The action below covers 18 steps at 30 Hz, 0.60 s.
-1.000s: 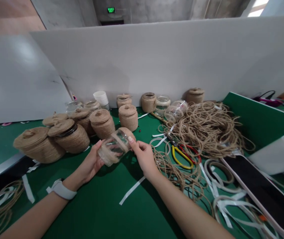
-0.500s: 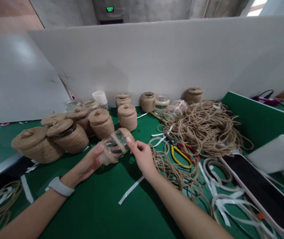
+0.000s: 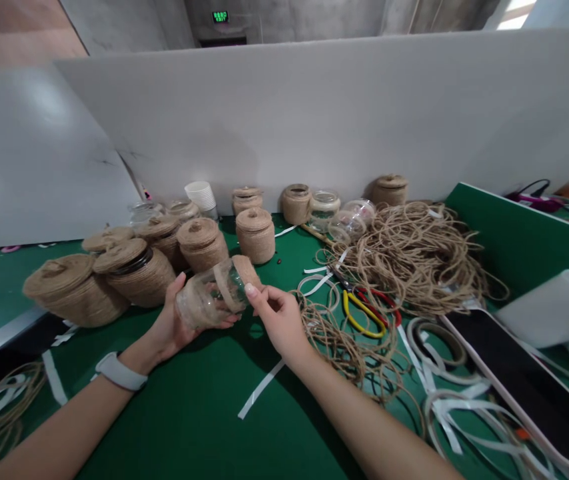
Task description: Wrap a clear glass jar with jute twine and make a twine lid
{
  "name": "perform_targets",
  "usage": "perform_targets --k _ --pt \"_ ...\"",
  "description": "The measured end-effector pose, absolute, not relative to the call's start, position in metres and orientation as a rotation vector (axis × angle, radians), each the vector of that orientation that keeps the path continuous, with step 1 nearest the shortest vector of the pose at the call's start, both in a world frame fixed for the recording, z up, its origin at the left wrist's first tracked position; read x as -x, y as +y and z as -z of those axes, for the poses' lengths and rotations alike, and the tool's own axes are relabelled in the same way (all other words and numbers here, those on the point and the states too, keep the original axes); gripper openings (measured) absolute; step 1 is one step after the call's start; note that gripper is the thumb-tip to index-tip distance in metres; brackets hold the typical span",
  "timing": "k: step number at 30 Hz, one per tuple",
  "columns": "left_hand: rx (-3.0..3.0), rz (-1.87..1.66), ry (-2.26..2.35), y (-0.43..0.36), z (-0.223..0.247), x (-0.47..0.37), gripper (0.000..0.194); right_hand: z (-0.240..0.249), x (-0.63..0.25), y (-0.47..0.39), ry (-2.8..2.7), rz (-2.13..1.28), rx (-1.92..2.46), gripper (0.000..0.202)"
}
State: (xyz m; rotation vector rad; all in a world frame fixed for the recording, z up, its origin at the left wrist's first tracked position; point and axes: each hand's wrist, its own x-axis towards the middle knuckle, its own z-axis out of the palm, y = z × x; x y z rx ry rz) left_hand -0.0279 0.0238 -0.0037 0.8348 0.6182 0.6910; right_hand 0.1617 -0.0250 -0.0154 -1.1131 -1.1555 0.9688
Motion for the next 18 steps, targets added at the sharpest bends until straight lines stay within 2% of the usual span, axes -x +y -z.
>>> perform_targets --k 6,12,18 --pt "-0.845 -0.807 0.776 0.02 0.01 0.024 0.051 0.02 -0.163 -0.021 -1.039 -0.934 1.179 0.062" --pt "-1.049 -0.783 0.755 0.013 0.009 0.024 0.064 0.02 -0.163 -0.021 -1.015 -0.943 1.194 0.06" --pt "-1.042 -0.762 0.754 0.016 0.007 0.024 0.056 0.023 -0.164 -0.02 -1.041 -0.944 1.15 0.057"
